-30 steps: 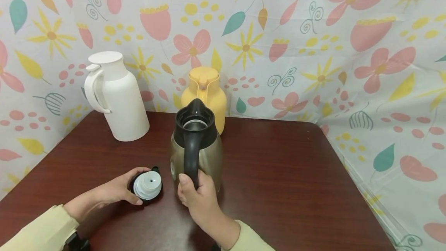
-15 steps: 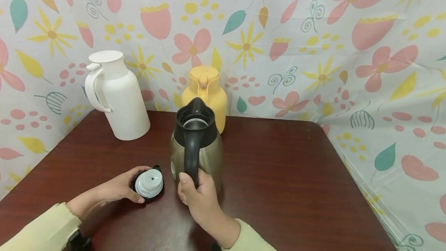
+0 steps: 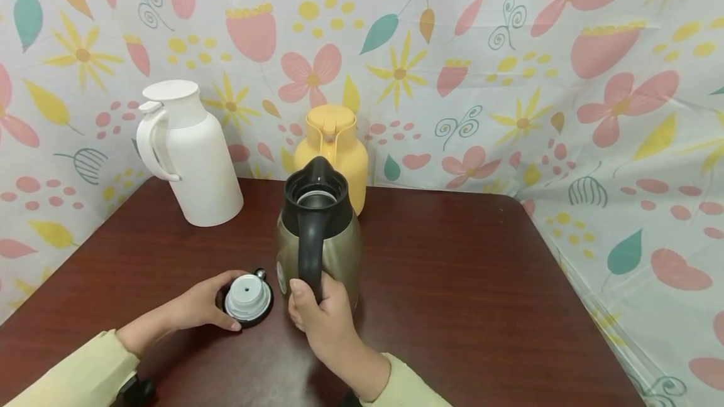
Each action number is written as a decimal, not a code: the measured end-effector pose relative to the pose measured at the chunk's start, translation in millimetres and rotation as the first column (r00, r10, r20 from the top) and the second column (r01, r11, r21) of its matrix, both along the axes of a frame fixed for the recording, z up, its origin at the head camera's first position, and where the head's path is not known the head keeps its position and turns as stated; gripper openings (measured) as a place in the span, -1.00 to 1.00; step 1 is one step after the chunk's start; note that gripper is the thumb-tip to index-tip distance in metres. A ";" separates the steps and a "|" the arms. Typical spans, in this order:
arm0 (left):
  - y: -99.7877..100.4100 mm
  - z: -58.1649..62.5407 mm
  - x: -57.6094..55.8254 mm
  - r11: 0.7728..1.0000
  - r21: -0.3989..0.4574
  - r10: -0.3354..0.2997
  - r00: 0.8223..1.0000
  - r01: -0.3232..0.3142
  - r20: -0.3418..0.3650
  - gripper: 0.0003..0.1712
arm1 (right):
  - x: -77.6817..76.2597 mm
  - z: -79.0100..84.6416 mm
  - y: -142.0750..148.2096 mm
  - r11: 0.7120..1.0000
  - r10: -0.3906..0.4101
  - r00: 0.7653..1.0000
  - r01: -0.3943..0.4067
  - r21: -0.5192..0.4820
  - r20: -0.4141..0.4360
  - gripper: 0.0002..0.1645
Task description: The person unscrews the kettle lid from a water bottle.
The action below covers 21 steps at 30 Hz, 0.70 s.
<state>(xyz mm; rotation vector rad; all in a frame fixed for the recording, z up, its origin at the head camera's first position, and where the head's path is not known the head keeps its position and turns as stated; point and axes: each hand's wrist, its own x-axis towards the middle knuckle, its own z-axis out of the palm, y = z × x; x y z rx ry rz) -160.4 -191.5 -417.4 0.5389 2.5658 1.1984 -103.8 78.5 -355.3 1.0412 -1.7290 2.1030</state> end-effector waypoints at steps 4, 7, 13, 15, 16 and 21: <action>1.4 -1.0 1.7 1.000 -0.025 0.000 0.999 -0.001 -0.046 0.03 | 1.2 0.7 0.7 1.000 -0.012 1.000 0.012 0.019 -0.004 -0.42; 2.4 -0.8 3.4 0.998 -0.058 0.024 0.999 -0.027 -0.047 0.05 | 0.1 0.3 3.4 0.999 0.016 1.000 -0.015 0.044 -0.022 -0.41; 2.2 -0.4 6.2 0.998 -0.038 0.057 0.998 -0.058 -0.019 0.08 | -0.3 1.1 12.5 0.991 0.082 0.996 -0.077 0.111 -0.047 -0.41; 0.8 -0.9 7.7 0.998 -0.002 0.064 0.998 -0.064 -0.004 0.08 | 0.3 0.3 14.3 0.989 0.085 0.995 -0.078 0.125 -0.050 -0.41; 0.0 -1.2 8.6 0.998 0.014 0.068 0.998 -0.068 0.001 0.08 | 0.5 0.0 15.0 0.988 0.087 0.995 -0.079 0.129 -0.056 -0.41; -3.6 -3.6 10.8 0.995 0.067 0.073 0.997 -0.072 -0.004 -0.01 | 0.3 -0.9 15.0 0.989 0.099 0.991 -0.088 0.116 -0.091 -0.50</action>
